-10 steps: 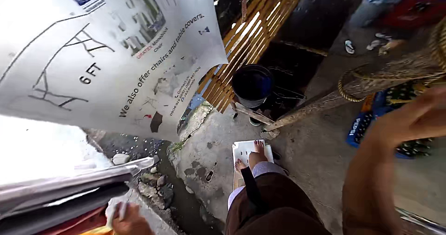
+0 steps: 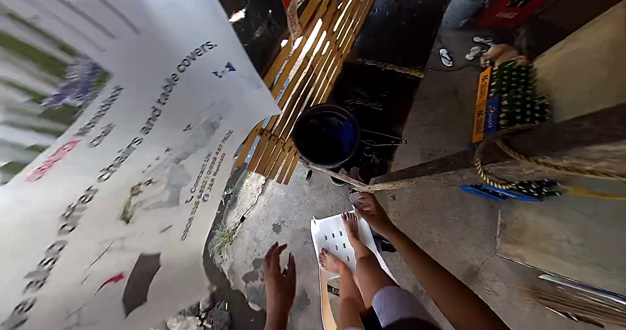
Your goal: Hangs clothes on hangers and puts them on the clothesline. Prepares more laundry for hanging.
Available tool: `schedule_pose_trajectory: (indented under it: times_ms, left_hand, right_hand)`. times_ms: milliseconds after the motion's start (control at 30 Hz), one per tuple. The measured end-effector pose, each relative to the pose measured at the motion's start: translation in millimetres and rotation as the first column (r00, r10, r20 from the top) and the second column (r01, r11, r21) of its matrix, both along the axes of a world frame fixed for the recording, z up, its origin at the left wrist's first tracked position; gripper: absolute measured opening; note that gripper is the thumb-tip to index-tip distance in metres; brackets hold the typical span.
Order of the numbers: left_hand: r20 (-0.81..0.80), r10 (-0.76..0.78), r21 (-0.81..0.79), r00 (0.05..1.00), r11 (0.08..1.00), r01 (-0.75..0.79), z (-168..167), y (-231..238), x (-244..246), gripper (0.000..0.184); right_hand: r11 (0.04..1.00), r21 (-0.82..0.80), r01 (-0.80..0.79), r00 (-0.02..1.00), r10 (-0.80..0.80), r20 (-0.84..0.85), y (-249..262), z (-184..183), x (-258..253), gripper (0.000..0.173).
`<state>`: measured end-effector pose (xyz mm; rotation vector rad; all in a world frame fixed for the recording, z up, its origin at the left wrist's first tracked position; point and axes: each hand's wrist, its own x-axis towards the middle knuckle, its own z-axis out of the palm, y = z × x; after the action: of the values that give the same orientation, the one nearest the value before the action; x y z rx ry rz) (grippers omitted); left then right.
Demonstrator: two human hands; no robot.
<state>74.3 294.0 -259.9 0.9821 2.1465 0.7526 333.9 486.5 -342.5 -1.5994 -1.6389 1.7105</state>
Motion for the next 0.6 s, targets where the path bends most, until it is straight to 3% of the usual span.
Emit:
schedule_pose_trajectory:
  times_ms: [100,200,267,333,400,467,533,600]
  left_hand:
    - [-0.006,-0.202,-0.028,0.979,0.979,0.202,-42,79,23,0.036]
    - [0.033,-0.311,-0.057,0.950,0.948,0.313,-97,146,44,0.033]
    - [0.048,-0.362,-0.032,0.931,0.931,0.363,-126,190,57,0.029]
    - [0.052,-0.374,0.056,0.926,0.927,0.371,-156,231,68,0.027]
    - [0.034,-0.341,0.173,0.939,0.928,0.331,-186,269,79,0.026]
    - [0.026,-0.315,0.269,0.949,0.916,0.297,-209,307,89,0.025]
    - [0.088,-0.297,0.227,0.951,0.935,0.271,-223,343,95,0.024]
    - [0.183,-0.284,-0.011,0.941,0.957,0.290,-234,376,96,0.024]
  right_hand:
    - [0.873,-0.202,0.443,0.891,-0.455,-0.012,48,-71,-7,0.052]
    - [0.764,-0.188,0.617,0.786,-0.608,0.109,101,-149,-2,0.050]
    - [0.822,-0.161,0.547,0.827,-0.500,0.258,137,-185,4,0.049]
    - [0.921,-0.157,0.357,0.872,-0.269,0.409,169,-216,9,0.047]
    - [0.972,-0.192,0.138,0.836,-0.010,0.548,199,-242,11,0.047]
    - [0.977,-0.215,0.001,0.742,0.143,0.655,226,-267,10,0.050]
    - [0.986,-0.161,-0.049,0.697,0.149,0.701,244,-298,12,0.056]
    - [0.991,-0.102,-0.084,0.696,0.132,0.706,254,-332,18,0.061]
